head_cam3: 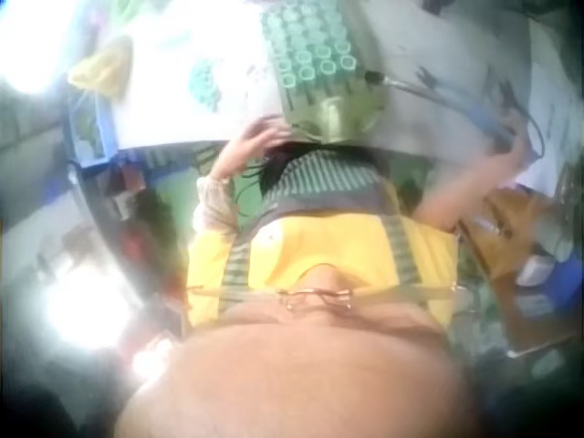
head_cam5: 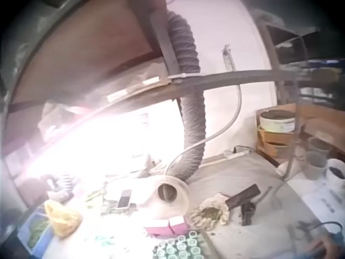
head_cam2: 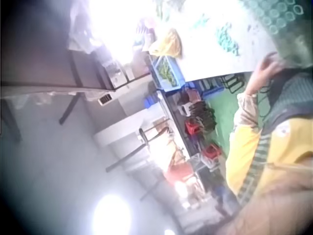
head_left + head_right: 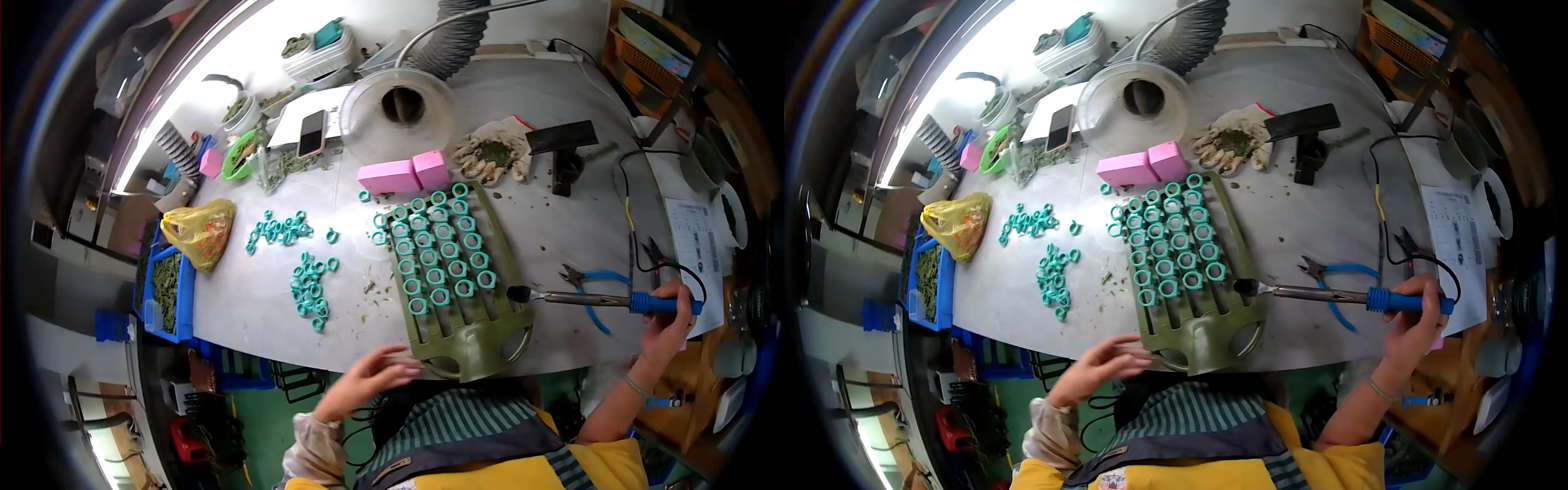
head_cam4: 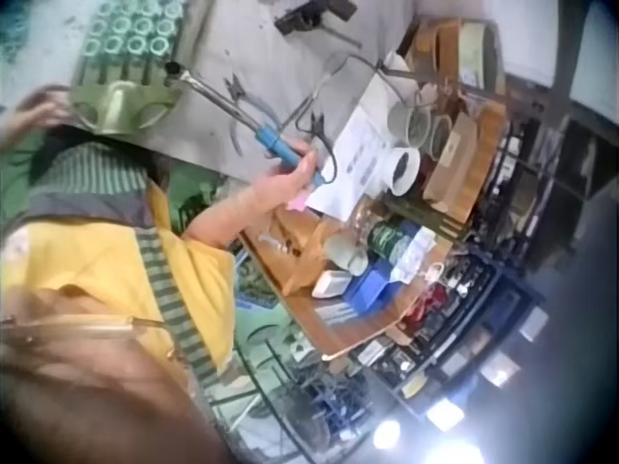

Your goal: The person places plastic rings into a frame by hand and fuses them using a soldering iron.

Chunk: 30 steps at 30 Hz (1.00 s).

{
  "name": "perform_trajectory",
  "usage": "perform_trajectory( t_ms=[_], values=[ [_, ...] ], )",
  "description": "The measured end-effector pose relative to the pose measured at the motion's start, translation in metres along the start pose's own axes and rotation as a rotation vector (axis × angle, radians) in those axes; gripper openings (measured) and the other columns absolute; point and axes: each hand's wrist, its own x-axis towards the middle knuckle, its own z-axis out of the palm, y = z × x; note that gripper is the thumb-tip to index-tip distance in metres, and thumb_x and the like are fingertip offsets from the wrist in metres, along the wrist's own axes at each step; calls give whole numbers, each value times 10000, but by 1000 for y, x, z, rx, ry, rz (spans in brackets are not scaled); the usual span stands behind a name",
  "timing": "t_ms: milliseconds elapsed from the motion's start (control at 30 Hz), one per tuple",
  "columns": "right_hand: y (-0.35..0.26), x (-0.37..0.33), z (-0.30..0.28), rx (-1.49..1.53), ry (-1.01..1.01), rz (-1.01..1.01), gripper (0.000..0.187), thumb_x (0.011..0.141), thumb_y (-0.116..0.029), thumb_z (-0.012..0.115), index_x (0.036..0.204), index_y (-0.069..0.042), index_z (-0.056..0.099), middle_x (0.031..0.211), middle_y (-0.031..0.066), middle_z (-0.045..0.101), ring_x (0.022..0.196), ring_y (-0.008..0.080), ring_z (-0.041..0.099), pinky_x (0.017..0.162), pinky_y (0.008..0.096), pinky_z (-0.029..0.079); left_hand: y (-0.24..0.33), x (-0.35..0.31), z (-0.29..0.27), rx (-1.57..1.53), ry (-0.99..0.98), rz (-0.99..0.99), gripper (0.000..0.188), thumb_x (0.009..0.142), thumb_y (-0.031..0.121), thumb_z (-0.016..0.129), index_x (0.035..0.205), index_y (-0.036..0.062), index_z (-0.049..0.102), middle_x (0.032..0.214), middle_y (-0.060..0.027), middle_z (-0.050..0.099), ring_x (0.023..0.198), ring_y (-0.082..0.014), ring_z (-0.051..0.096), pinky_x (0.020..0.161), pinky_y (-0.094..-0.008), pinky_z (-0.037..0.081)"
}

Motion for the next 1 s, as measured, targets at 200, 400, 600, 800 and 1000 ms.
perform_trajectory(
  t_ms=[200, 400, 600, 800, 1000],
  values=[
    [-3, 8, -13, -38, 173, -28, 323, 946, -303, 537, 749, -48, 560, 657, 38, 536, 501, 98, 432, 449, 232, 326, -38, 46, 48, -549, -67, 78, 564, 935, -6, 555, 1448, 85, 341, 1404, -63, 460, 1254, -202, 501, 1076, -332, 410],
    [3, 7, -8, -9, 130, -12, 305, 979, -323, 517, 804, -86, 593, 752, -11, 548, 567, 62, 448, 484, 208, 306, -38, 42, 54, -644, -47, 148, 599, 917, -50, 556, 1443, 122, 327, 1374, -71, 473, 1236, -205, 517, 1057, -324, 434],
    [-1, 6, -7, -15, 123, -23, 286, 974, -315, 533, 816, -87, 605, 774, -11, 561, 566, 62, 452, 485, 205, 323, -39, 45, 55, -693, -61, 143, 601, 911, -66, 558, 1427, 145, 333, 1362, -69, 472, 1213, -216, 533, 1034, -324, 450],
    [-4, 5, 1, -65, 88, -31, 301, 968, -317, 541, 814, -66, 607, 757, 11, 576, 555, 77, 464, 484, 211, 340, -43, 49, 54, -721, -91, 139, 555, 881, -61, 535, 1366, 159, 381, 1365, -61, 466, 1140, -181, 538, 927, -299, 452],
    [-18, 5, 18, 4, 270, -33, 341, 957, -337, 535, 766, -58, 579, 712, 26, 568, 515, 89, 446, 483, 207, 338, -15, 39, 53, -690, -191, 413, 531, 805, -6, 569, 1285, 144, 397, 1434, -131, 424, 1181, -236, 470, 1014, -418, 377]
  ],
)
